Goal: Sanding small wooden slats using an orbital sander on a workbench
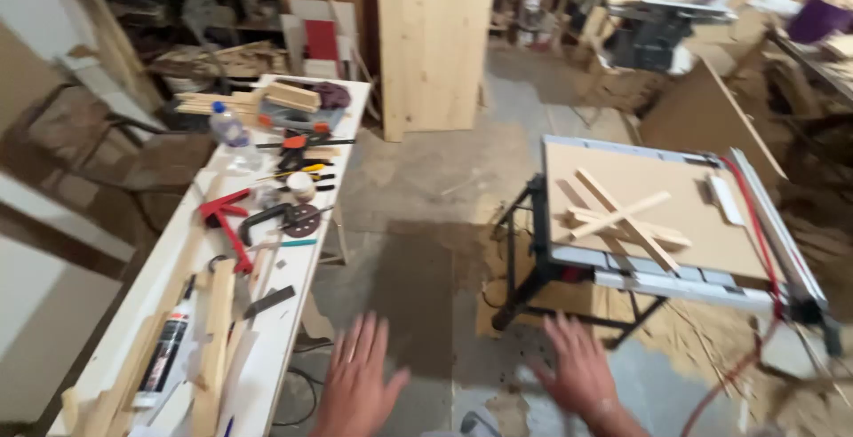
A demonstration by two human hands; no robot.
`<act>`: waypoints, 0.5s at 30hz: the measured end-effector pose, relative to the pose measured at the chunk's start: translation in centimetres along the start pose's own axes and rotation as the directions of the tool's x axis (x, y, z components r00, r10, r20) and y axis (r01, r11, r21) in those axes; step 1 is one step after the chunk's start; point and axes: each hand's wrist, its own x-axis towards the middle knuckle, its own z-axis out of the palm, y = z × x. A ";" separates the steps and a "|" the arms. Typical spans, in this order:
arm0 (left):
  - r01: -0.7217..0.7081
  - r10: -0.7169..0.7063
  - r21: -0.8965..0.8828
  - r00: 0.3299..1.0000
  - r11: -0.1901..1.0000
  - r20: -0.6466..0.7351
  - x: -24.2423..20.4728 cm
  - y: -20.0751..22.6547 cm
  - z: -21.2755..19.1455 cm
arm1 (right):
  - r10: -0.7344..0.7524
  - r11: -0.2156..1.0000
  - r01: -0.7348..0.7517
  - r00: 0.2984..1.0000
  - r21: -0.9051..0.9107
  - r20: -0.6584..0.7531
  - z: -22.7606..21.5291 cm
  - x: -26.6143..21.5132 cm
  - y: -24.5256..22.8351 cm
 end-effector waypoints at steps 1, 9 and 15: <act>-0.026 0.026 -0.010 1.000 1.000 0.008 3.9 0.9 -1.6 | 0.029 1.000 -0.029 1.000 -0.002 0.006 -4.9 3.6 -2.1; -0.156 0.153 0.171 0.988 0.973 0.029 21.7 5.5 -1.7 | 0.243 0.970 -0.240 0.965 -0.034 0.104 -18.1 15.3 -4.6; 0.279 -0.077 -0.767 0.954 0.578 0.289 25.4 3.0 4.5 | 0.384 0.374 -0.243 0.919 0.895 0.089 -16.4 14.8 -1.7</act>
